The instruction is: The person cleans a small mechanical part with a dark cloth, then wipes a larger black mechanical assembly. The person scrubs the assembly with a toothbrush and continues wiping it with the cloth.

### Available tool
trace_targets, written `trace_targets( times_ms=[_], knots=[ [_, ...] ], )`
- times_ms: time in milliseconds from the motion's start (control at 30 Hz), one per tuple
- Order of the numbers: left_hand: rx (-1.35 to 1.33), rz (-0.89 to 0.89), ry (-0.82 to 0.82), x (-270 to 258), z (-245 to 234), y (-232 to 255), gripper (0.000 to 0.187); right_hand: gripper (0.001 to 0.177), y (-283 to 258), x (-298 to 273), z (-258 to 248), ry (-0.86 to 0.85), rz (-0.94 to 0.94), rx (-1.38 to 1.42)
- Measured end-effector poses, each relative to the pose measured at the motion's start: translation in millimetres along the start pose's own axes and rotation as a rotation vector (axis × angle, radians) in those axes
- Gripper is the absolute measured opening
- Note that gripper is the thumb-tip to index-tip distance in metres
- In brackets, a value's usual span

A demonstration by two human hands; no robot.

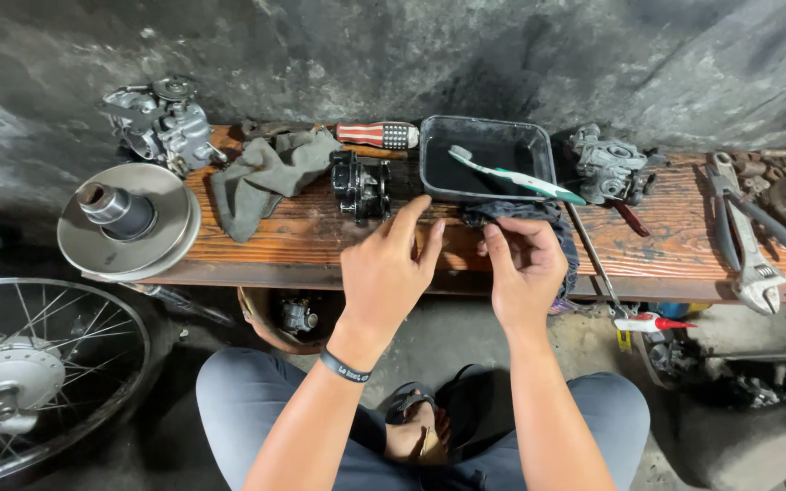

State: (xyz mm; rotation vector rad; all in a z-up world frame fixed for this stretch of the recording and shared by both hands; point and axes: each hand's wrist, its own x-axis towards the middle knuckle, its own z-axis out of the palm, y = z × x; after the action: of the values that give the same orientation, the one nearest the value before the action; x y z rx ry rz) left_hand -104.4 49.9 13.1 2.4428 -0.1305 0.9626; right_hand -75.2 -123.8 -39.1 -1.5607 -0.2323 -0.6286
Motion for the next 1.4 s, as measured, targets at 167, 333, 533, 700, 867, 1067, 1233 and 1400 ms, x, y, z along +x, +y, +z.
trace_targets(
  times_ms=[167,333,533,700,867,1067,1233,1400],
  knots=[
    [-0.075,0.053,0.355,27.2,-42.7,-17.1,0.018,0.012,1.7,-3.3,0.0,0.004,0.011,-0.001],
    [0.241,-0.202,0.221,36.9,-53.3,-79.1,0.048,0.013,5.7,-4.5,0.9,-0.003,0.016,0.066],
    [0.255,-0.229,0.200,44.6,-65.9,-105.2,0.009,0.012,5.8,-4.9,-0.5,-0.062,-0.018,0.007],
    [-0.306,0.112,0.617,59.2,-96.9,-83.9,0.010,0.013,7.5,-6.8,-1.2,-0.027,-0.016,0.052],
    [-0.517,0.162,0.702,44.6,-100.1,-35.4,0.017,0.014,8.1,-8.0,-2.7,-0.019,-0.018,0.034],
    [-0.840,-0.031,0.356,-1.0,-29.9,8.6,0.014,0.017,17.6,-5.8,-12.2,-0.040,0.007,0.105],
    [-0.906,-0.141,-0.073,-16.4,4.0,33.3,0.022,0.016,24.1,-4.9,-19.3,-0.064,0.043,0.141],
    [-0.563,-0.075,-0.255,-12.6,20.7,44.8,0.040,0.006,5.9,-1.6,-20.0,-0.159,-0.044,0.017]
  ],
)
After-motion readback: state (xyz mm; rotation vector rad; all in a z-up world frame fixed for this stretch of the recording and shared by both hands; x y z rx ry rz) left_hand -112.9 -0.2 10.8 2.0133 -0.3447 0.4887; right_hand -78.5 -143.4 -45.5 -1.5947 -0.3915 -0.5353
